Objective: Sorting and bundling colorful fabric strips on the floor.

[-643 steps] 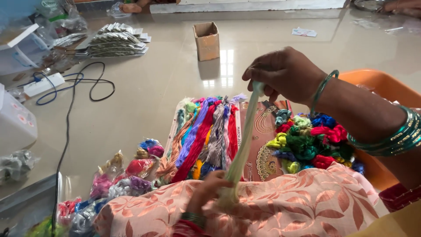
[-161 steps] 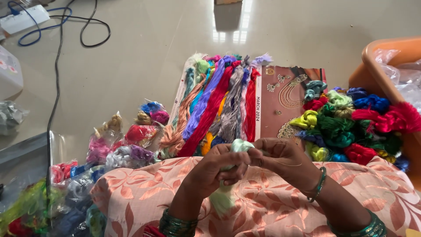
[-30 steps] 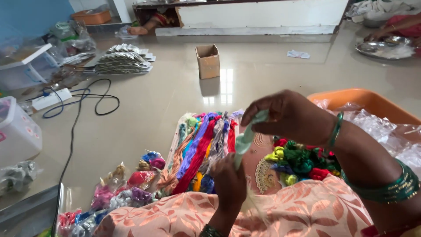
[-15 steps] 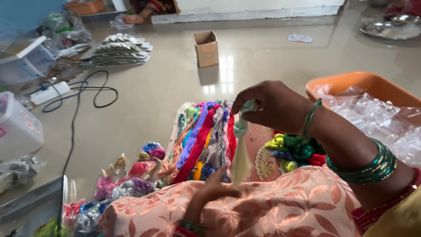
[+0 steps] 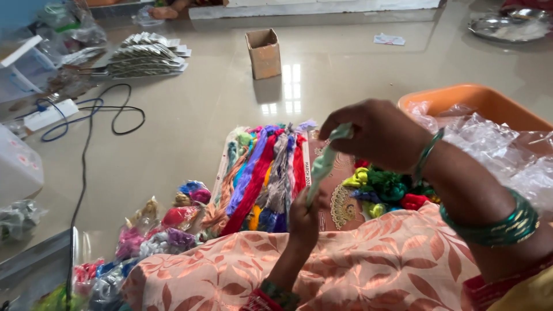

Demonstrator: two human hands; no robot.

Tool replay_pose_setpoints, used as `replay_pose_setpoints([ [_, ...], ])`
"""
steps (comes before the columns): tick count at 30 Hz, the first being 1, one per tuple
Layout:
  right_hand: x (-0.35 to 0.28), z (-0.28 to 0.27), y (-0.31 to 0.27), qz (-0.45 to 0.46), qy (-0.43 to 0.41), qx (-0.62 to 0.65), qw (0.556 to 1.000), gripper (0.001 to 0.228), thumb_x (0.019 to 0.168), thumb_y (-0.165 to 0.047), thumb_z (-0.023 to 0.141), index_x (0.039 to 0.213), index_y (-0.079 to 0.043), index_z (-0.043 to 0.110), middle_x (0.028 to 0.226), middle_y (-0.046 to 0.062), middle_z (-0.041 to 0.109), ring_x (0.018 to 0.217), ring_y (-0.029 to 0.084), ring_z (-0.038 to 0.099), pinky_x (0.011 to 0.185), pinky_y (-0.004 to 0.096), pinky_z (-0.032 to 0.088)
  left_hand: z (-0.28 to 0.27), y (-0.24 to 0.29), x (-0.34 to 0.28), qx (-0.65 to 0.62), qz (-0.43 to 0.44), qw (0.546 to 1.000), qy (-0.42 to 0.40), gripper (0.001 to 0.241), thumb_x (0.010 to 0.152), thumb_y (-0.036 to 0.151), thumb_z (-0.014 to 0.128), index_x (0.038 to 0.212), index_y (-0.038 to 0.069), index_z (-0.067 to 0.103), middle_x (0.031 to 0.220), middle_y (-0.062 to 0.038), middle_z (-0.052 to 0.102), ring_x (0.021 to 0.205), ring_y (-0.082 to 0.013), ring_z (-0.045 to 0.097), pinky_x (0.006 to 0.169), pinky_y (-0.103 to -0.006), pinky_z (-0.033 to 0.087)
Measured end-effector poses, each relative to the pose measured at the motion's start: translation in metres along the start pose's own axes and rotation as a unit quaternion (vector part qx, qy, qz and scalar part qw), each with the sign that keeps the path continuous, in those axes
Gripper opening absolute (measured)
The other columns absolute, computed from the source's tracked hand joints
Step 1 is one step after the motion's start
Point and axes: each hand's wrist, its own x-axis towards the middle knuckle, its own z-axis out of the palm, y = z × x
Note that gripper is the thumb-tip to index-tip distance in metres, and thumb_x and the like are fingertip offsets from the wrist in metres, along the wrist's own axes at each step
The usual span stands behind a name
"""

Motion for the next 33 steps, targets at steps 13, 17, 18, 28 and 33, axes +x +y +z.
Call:
replay_pose_setpoints([
  [13,-0.035,-0.012,0.113,0.116,0.003,0.182,0.976,0.028,0.086,-0.016,0.074,0.113,-0.008,0.078,0.095,0.007,0.083,0.087,0.013,0.074,0.077,0.031,0.059,-0.139,0.095,-0.016,-0.311,-0.43,0.802,-0.276,0.027,0.109,0.023,0.056,0.101,0.0,0.066,0.058,0.006,0.034,0.048,-0.0063,0.031,0.05,-0.0254,0.033],
  [17,-0.061,0.01,0.143,0.139,-0.023,0.247,0.959,0.029,0.085,-0.01,0.074,0.113,-0.004,0.08,0.095,0.009,0.082,0.087,0.014,0.072,0.077,0.033,0.057,-0.148,0.097,-0.016,-0.403,-0.383,0.779,-0.289,0.029,0.113,0.026,0.053,0.098,0.003,0.064,0.058,0.006,0.035,0.048,-0.0045,0.03,0.049,-0.0243,0.031],
  [18,-0.071,0.021,0.156,0.138,-0.025,0.247,0.959,0.029,0.085,-0.01,0.074,0.113,-0.004,0.08,0.095,0.009,0.082,0.087,0.014,0.072,0.077,0.033,0.057,-0.148,0.093,-0.014,-0.403,-0.383,0.78,-0.288,0.029,0.113,0.026,0.053,0.098,0.003,0.064,0.058,0.006,0.035,0.048,-0.0045,0.03,0.049,-0.0243,0.031],
  [28,-0.12,0.048,0.003,0.057,-0.211,0.005,0.976,0.03,0.084,-0.006,0.074,0.112,-0.016,0.078,0.111,0.004,0.068,0.104,0.019,0.067,0.09,0.031,0.056,-0.099,0.095,0.005,-0.482,-0.388,0.785,0.044,0.033,0.107,0.026,0.045,0.108,0.003,0.068,0.084,-0.008,0.073,0.037,-0.0021,0.035,0.033,-0.0163,0.028],
  [33,-0.088,0.028,-0.022,-0.198,-0.067,0.031,0.977,0.037,0.079,-0.005,0.072,0.113,-0.018,0.076,0.125,0.0,0.074,0.117,0.019,0.068,0.09,0.032,0.055,-0.064,0.1,-0.015,-0.306,-0.405,0.856,-0.096,0.033,0.113,0.021,0.049,0.128,-0.004,0.064,0.1,-0.005,0.069,0.053,-0.0034,0.046,0.044,-0.0191,0.033],
])
